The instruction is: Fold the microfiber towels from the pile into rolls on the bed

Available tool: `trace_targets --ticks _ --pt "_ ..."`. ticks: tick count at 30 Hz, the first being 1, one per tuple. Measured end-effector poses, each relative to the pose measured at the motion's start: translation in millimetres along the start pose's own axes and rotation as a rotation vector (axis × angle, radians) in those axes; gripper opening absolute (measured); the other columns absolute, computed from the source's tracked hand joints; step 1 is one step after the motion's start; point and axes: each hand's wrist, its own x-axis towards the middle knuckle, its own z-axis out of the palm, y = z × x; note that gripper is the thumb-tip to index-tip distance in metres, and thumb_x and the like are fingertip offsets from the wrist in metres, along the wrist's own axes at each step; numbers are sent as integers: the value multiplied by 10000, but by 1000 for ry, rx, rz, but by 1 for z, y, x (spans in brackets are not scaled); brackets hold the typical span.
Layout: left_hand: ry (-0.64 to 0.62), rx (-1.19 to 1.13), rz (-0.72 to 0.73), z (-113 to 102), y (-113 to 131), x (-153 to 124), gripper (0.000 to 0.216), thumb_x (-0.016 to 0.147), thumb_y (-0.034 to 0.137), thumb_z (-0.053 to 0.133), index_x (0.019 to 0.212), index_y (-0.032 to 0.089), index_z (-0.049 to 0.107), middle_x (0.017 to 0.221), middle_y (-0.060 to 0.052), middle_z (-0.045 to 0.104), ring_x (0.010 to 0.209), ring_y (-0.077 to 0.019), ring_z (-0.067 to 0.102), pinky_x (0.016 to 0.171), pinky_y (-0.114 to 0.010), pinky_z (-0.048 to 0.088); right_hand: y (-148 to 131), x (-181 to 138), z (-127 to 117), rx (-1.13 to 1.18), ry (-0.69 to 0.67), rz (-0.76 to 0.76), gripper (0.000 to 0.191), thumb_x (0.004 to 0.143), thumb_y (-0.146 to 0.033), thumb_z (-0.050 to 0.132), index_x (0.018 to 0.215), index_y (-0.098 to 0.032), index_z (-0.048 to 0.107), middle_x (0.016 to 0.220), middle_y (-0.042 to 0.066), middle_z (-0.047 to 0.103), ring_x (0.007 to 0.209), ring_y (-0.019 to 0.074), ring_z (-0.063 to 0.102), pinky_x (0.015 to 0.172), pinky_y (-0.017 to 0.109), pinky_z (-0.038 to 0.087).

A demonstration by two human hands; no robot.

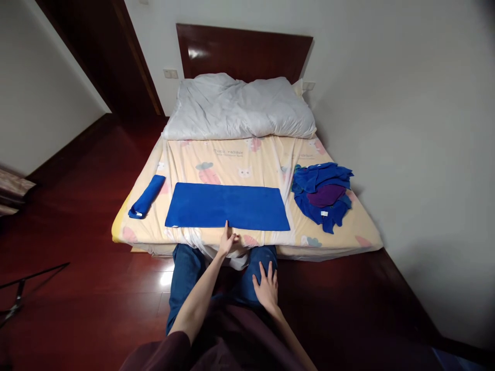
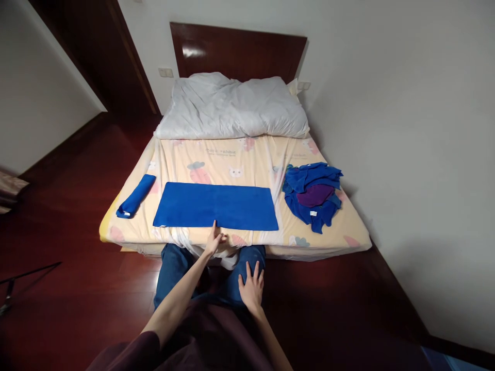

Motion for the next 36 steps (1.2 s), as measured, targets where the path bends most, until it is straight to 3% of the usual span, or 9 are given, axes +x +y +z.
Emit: trace_targets --ticks 8,10,12,15,19,22,25,28,36 --pt "-18 -6 77 -1 -4 -12 942 887 429 587 1579 185 -3 1053 -103 722 879 -185 681 842 -376 569 -1 1 -1 -2 -34 6 595 977 -463 370 1547 -313 288 1666 67 34 1475 391 223 1116 512 347" --pt "-28 -21 77 -2 -5 -11 935 887 418 588 1580 186 3 1060 -106 722 870 -180 680 845 -374 564 -1 11 -9 23 -67 -10 588 958 -461 416 1513 -267 386 1654 92 121 1465 388 254 1124 516 340" --pt "-34 -20 86 -2 -6 -11 913 894 401 580 1580 183 18 1077 -115 720 846 -172 680 842 -366 559 -5 33 -30 96 -85 -95 510 945 -429 451 1374 -184 576 1581 139 328 1425 359 348 1134 481 345" --pt "-36 -3 92 -4 -7 -10 885 902 379 574 1581 187 39 1099 -128 717 825 -168 682 814 -347 558 -29 93 -82 330 -56 -355 403 980 -345 380 1127 -168 710 1285 129 642 1227 244 575 1075 379 430" --pt "-59 -38 84 -4 -13 -8 886 899 372 590 1582 189 56 1116 -140 708 806 -172 690 772 -335 560 -98 212 -154 502 -93 -613 370 1003 -321 370 1125 -175 688 1098 66 718 854 161 696 894 327 534" --pt "-54 -38 88 -3 -19 -7 890 897 384 594 1583 198 59 1132 -147 701 784 -176 688 732 -329 560 -162 308 -178 447 -172 -636 342 1002 -281 408 1139 -128 682 1080 63 720 692 114 675 833 307 548" --pt "-47 -31 73 -4 -22 -6 875 902 394 580 1583 205 64 1148 -145 699 787 -182 688 730 -337 567 -219 383 -170 345 -199 -580 291 973 -183 488 1177 -69 662 1145 102 700 802 108 680 934 318 504" --pt "-55 -8 45 -5 -23 -5 862 907 382 567 1582 207 60 1169 -145 692 806 -186 693 742 -350 578 -254 425 -147 236 -235 -504 307 965 -164 522 1215 -12 618 1243 147 644 1036 134 643 1044 350 422" --pt "-91 -48 41 -6 -29 -3 828 935 400 521 1583 207 43 1206 -152 673 882 -207 697 837 -402 573 -265 467 -106 106 -292 -473 318 921 -244 650 1149 -24 621 1272 139 603 1163 187 599 1062 400 401"
